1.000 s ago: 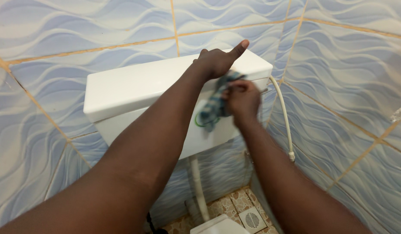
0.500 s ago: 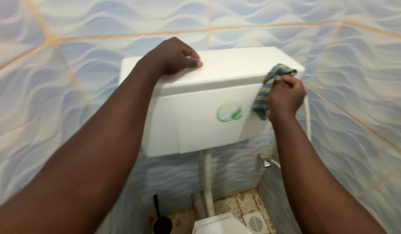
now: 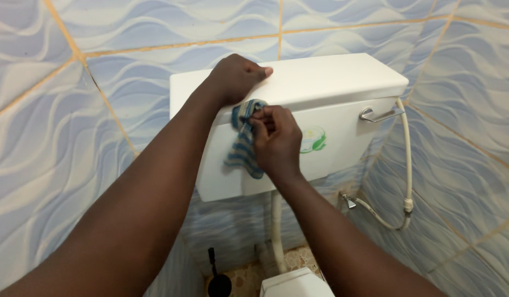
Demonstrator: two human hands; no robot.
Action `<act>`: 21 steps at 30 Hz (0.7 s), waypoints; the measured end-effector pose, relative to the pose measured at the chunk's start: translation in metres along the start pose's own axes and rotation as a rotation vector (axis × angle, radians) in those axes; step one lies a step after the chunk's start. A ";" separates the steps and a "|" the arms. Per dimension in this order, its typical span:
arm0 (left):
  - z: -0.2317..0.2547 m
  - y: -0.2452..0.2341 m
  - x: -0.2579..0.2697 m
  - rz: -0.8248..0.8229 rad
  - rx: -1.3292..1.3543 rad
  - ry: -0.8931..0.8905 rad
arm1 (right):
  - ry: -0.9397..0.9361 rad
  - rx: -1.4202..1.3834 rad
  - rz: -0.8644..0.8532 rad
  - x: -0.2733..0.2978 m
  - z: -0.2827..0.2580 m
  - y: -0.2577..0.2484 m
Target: The person wipes the exterior of a white toilet cistern with a cloth. They clean the top, sides, and front surfaces, including around the flush handle and a green sticker, using a blue and white striped cloth.
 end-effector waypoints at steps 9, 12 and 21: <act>-0.002 0.001 0.002 -0.001 0.102 -0.057 | 0.202 0.094 0.186 -0.036 0.081 -0.112; -0.001 0.002 -0.003 0.010 0.102 -0.044 | 0.320 0.084 0.325 -0.048 0.097 -0.153; -0.005 0.003 -0.006 0.037 0.154 -0.058 | 0.166 -0.006 0.225 -0.021 0.061 -0.082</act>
Point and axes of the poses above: each hand's wrist, its own x-axis away from the middle knuckle, its own y-axis out of the palm, z = x × y, the point moved 7 cm from there along -x, towards the middle knuckle, and after that the axes turned 8 degrees about -x, right-handed, at the moved point
